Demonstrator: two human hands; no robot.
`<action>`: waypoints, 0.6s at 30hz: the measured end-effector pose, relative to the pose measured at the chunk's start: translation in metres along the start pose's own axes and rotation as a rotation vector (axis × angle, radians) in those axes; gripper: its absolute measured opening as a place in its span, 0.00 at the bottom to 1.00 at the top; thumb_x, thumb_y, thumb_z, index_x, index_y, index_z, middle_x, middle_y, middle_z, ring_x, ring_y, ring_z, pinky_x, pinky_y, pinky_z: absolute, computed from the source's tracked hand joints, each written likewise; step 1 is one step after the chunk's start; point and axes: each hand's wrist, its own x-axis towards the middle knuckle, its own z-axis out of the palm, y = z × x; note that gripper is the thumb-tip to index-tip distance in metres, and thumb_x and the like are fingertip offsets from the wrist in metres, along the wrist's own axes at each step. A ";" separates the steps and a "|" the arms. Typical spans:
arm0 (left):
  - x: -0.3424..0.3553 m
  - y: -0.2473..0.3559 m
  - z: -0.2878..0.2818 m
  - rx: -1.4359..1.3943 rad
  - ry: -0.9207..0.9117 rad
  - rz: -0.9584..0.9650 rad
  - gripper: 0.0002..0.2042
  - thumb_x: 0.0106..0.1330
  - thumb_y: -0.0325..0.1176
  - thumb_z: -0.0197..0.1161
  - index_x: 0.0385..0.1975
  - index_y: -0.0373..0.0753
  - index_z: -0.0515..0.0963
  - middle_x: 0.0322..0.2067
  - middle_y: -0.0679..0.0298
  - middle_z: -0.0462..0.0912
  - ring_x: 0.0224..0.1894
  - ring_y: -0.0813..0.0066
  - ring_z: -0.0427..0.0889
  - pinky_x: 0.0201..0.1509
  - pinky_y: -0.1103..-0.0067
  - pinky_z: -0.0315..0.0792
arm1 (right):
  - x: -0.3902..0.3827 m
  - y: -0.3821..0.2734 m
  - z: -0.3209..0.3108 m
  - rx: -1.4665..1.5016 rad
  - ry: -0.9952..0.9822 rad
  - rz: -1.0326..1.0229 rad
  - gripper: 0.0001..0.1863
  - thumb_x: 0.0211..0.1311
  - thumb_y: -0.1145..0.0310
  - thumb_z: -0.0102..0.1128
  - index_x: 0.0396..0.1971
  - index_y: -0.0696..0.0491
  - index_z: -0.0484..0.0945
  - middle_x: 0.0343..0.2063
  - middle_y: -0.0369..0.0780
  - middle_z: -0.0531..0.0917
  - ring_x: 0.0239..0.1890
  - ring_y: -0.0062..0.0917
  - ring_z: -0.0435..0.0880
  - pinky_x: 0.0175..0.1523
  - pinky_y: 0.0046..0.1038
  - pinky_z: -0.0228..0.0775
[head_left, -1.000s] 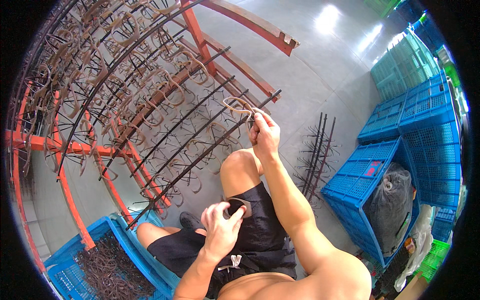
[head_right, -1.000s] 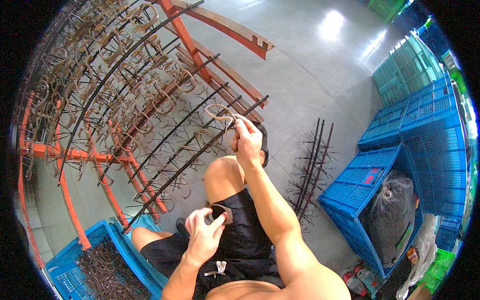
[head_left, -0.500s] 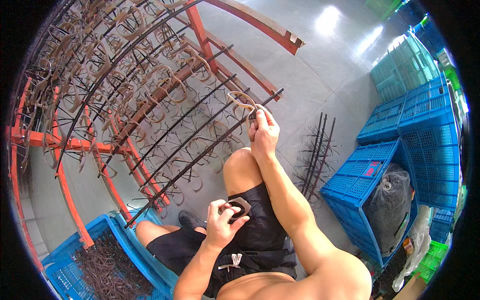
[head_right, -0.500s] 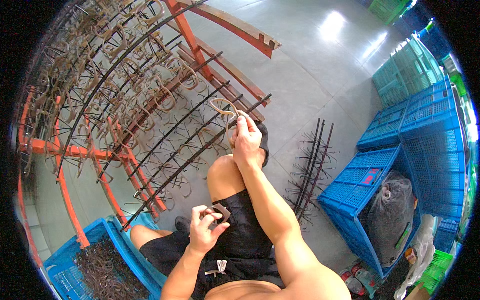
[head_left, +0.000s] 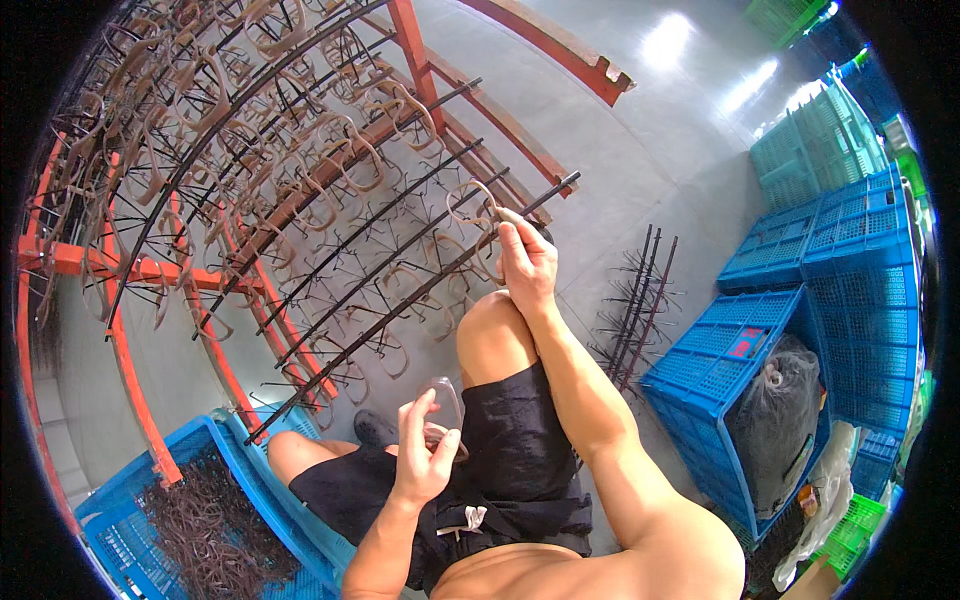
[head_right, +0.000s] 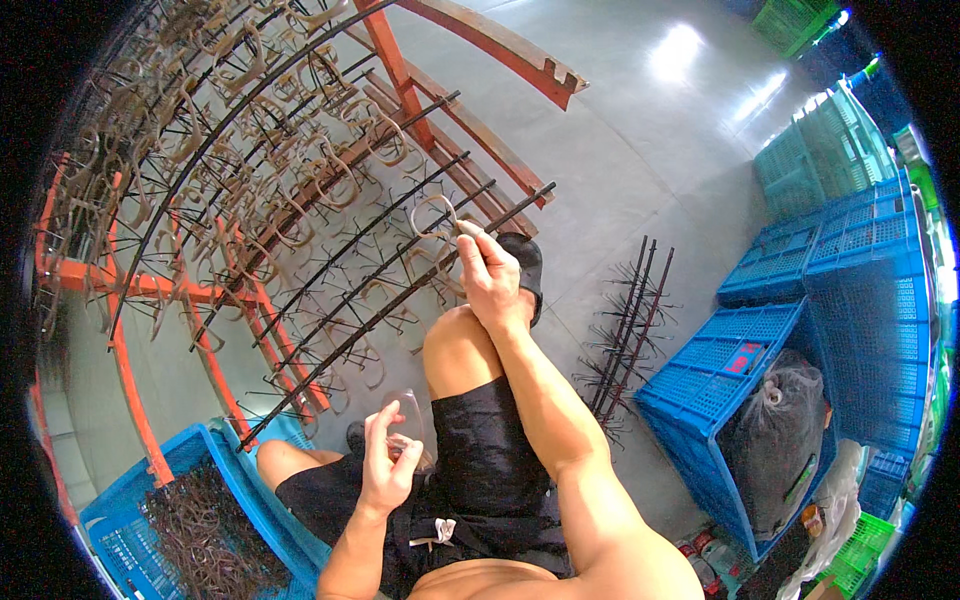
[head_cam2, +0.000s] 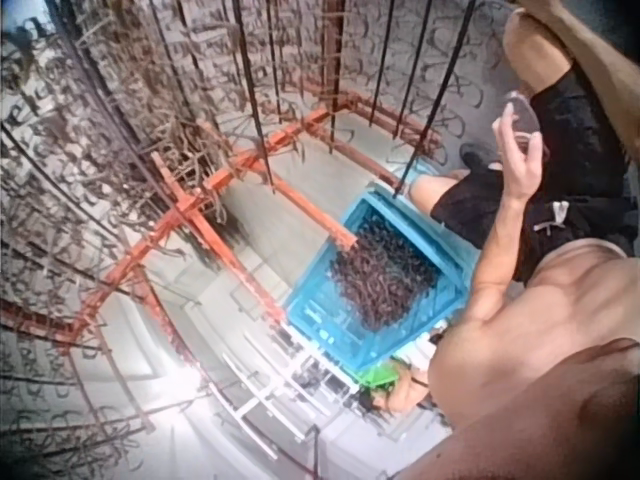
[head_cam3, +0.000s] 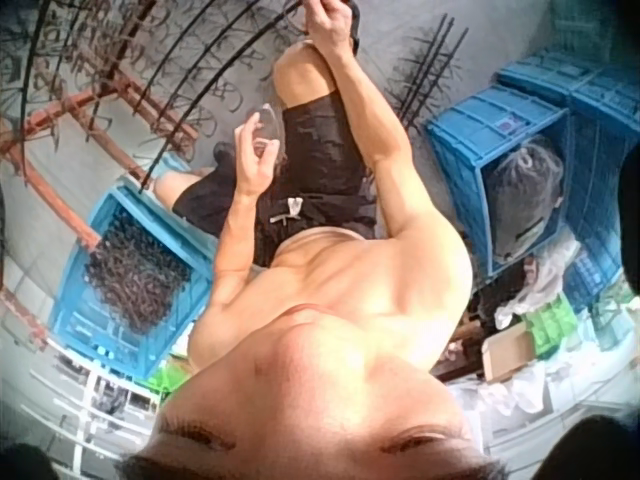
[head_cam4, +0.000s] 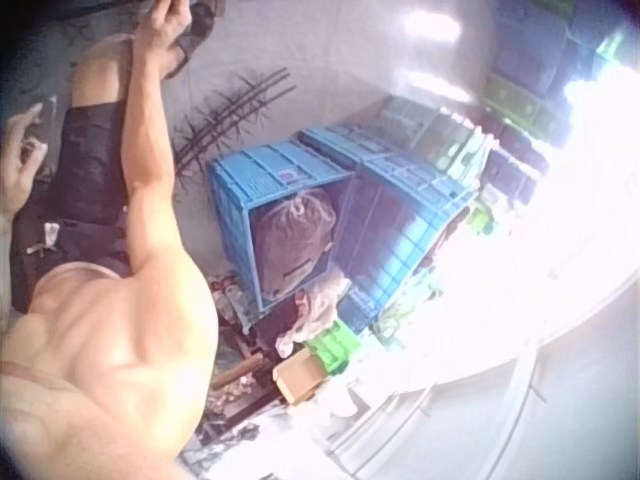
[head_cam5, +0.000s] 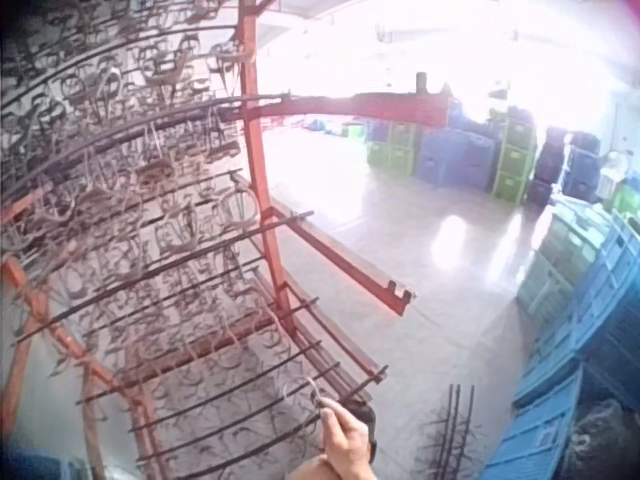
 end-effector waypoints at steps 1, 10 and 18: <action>-0.001 -0.001 -0.003 -0.063 0.000 -0.032 0.27 0.56 0.20 0.56 0.58 0.35 0.59 0.45 0.59 0.63 0.33 0.81 0.69 0.38 0.85 0.69 | 0.000 0.001 -0.001 -0.026 -0.018 -0.002 0.13 0.64 0.68 0.53 0.46 0.56 0.76 0.12 0.26 0.67 0.12 0.08 0.62 0.17 0.14 0.53; -0.001 -0.007 0.000 -0.369 -0.010 0.004 0.35 0.56 0.16 0.54 0.63 0.44 0.49 0.46 0.59 0.64 0.36 0.80 0.70 0.39 0.85 0.69 | 0.002 0.001 -0.008 -0.107 -0.093 -0.040 0.13 0.64 0.68 0.54 0.47 0.54 0.77 0.13 0.25 0.65 0.13 0.07 0.60 0.18 0.13 0.52; 0.003 0.007 0.004 -0.357 0.089 -0.004 0.35 0.57 0.18 0.54 0.64 0.42 0.46 0.42 0.58 0.69 0.38 0.77 0.72 0.42 0.82 0.71 | 0.009 -0.001 -0.014 -0.222 -0.063 -0.165 0.12 0.63 0.70 0.55 0.46 0.55 0.77 0.15 0.25 0.68 0.16 0.08 0.60 0.20 0.13 0.51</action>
